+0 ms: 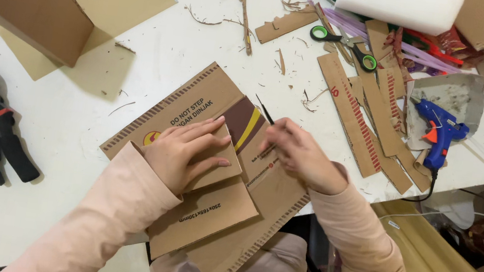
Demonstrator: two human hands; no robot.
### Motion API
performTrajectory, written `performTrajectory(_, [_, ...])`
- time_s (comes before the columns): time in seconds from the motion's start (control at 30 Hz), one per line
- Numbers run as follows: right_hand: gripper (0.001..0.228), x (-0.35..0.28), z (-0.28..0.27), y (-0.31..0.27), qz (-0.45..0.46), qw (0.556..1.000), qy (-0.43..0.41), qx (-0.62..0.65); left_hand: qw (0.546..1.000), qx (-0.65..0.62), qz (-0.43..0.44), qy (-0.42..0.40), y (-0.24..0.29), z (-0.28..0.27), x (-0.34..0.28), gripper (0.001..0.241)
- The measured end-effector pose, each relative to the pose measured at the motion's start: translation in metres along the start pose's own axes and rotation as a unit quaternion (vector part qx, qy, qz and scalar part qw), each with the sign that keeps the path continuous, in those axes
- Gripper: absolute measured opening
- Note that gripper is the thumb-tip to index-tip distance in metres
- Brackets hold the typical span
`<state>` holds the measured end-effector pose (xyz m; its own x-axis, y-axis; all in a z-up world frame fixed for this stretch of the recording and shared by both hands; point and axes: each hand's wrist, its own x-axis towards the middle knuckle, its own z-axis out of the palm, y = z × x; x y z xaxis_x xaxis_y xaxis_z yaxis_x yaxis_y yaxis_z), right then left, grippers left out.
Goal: The person folds and assembles a cardboard box by hand, uses a utility knife to score and cut the cardboard, and inserts a block of white foam inside.
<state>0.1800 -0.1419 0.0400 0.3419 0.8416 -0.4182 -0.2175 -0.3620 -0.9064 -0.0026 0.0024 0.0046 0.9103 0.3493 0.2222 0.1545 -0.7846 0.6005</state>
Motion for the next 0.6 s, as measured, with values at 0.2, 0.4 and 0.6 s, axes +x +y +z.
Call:
performTrajectory(0.2, [0.026,-0.016,-0.070,0.037,-0.133,0.985,0.072,0.081,1.000,0.008,-0.003,-0.009,0.002,-0.002,0.001,0.028])
performTrajectory(0.4, [0.026,-0.052,-0.080,0.060,-0.207,0.975,0.018,-0.081,1.000,0.012,-0.010,-0.015,0.002,0.000,0.002,0.042])
performTrajectory(0.6, [0.017,-0.051,-0.042,0.030,-0.386,0.742,-0.011,-0.548,0.999,0.044,-0.003,-0.006,0.002,0.003,0.000,0.041])
